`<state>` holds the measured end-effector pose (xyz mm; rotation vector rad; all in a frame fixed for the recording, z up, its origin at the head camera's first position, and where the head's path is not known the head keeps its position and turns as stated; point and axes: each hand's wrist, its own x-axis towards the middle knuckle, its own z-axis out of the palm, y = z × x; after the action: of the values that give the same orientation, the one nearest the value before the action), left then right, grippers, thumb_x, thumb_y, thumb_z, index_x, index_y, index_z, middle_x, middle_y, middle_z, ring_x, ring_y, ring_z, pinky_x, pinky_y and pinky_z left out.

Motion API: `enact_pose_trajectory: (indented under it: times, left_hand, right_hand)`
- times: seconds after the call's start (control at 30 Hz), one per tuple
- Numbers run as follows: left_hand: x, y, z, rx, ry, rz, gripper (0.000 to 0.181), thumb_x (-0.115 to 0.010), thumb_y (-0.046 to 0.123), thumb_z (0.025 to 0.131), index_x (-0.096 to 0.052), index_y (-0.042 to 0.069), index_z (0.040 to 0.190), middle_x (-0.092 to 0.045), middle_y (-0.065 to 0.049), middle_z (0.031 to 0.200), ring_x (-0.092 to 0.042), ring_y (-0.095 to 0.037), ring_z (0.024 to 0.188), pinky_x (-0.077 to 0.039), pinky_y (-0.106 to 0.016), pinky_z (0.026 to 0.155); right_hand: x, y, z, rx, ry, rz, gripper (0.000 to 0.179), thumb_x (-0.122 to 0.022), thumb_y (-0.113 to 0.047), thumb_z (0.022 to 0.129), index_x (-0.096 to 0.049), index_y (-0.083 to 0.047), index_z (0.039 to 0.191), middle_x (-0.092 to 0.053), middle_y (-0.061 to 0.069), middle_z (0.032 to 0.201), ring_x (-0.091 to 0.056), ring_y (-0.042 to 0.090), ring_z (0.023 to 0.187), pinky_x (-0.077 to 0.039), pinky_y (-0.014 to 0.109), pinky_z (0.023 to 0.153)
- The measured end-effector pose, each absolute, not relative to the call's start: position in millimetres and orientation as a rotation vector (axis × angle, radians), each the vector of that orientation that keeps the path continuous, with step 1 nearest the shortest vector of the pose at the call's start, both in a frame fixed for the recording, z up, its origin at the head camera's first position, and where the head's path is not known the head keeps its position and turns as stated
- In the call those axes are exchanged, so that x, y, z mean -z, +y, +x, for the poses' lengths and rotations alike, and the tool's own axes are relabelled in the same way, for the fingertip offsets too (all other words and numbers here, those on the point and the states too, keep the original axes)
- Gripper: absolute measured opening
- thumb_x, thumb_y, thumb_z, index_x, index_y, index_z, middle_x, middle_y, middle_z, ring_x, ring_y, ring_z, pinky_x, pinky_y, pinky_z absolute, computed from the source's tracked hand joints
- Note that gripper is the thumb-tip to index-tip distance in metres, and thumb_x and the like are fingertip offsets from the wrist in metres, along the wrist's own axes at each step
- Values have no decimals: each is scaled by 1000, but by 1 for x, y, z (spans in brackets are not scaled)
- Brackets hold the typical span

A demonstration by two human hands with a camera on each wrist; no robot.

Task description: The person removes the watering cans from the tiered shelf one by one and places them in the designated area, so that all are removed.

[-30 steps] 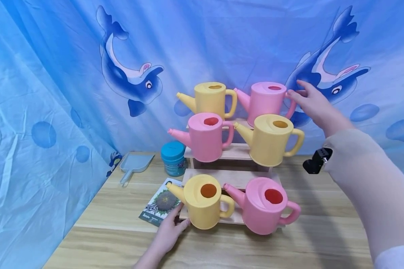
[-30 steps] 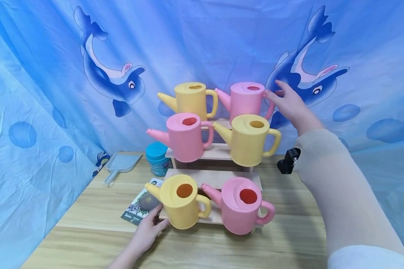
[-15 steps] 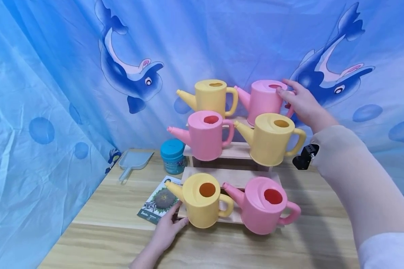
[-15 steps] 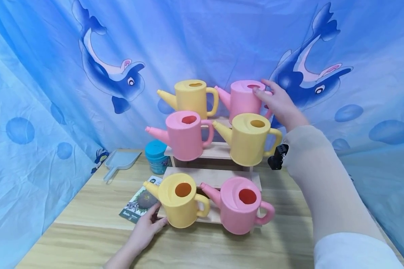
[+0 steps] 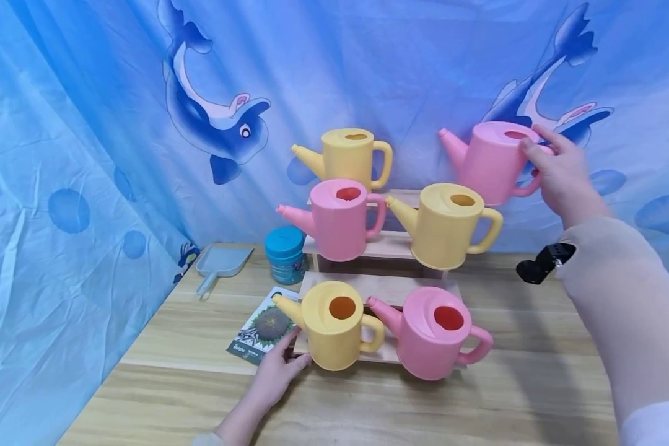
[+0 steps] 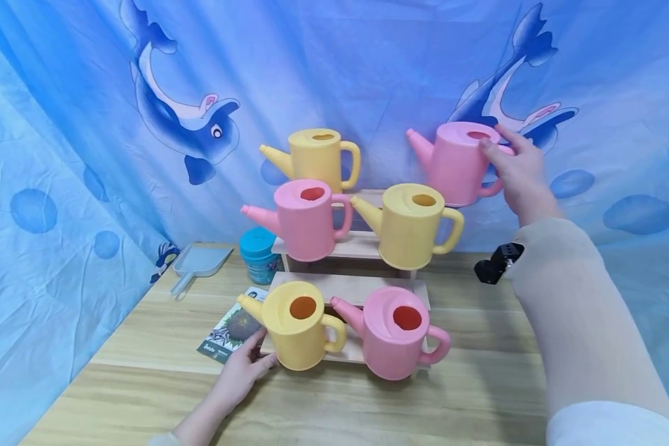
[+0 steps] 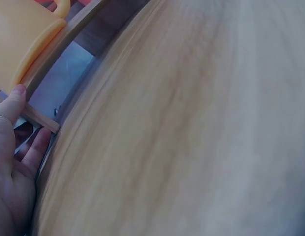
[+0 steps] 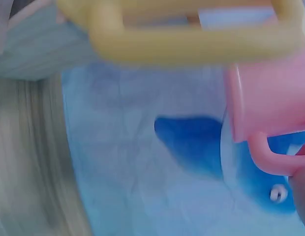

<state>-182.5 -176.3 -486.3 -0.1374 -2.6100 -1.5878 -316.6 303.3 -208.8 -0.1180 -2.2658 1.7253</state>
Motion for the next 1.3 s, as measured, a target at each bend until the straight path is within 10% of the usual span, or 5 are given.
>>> enact_pose_trajectory:
  times: [0.2,0.37,0.67,1.3]
  left_hand:
    - [486,-174,-183,1638,-2608,-115,72,-75,31,79,-44,9,140,-46,-19,138,-61,-15,95,-48,-29,81]
    - [480,-176,-184,1648,-2594,-110,70,-75,29,80,-44,9,140,-44,-22,138,-62,-15,94,-48,-28,80]
    - [480,-176,-185,1615,-2605,-122,68,-74,27,81,-44,9,140,-46,-18,137,-60,-18,98,-47,-36,85]
    - [482,-174,-181,1645,-2612,-114,69,-74,29,81,-43,14,141,-45,-18,138,-59,-18,99,-46,-39,88]
  right_hand:
    - [231,344,-291,-1708,-2198,-287,77,-58,-60,73,-30,-46,142,-25,-4,150,-37,14,109,-48,18,80]
    - [271,354,-281,-1760,-2059,-348,75,-67,-50,77,-36,-36,143,-46,-3,112,-43,8,78,-42,15,52]
    - [355,337,-272,-1763,-2081,-538,76,-60,-56,80,-26,-39,146,-23,1,153,-32,14,132,-30,34,106]
    - [419,319,-266,-1947,-1895,-569,80,-71,-44,77,-31,-35,146,-22,10,149,-53,3,93,-53,24,62]
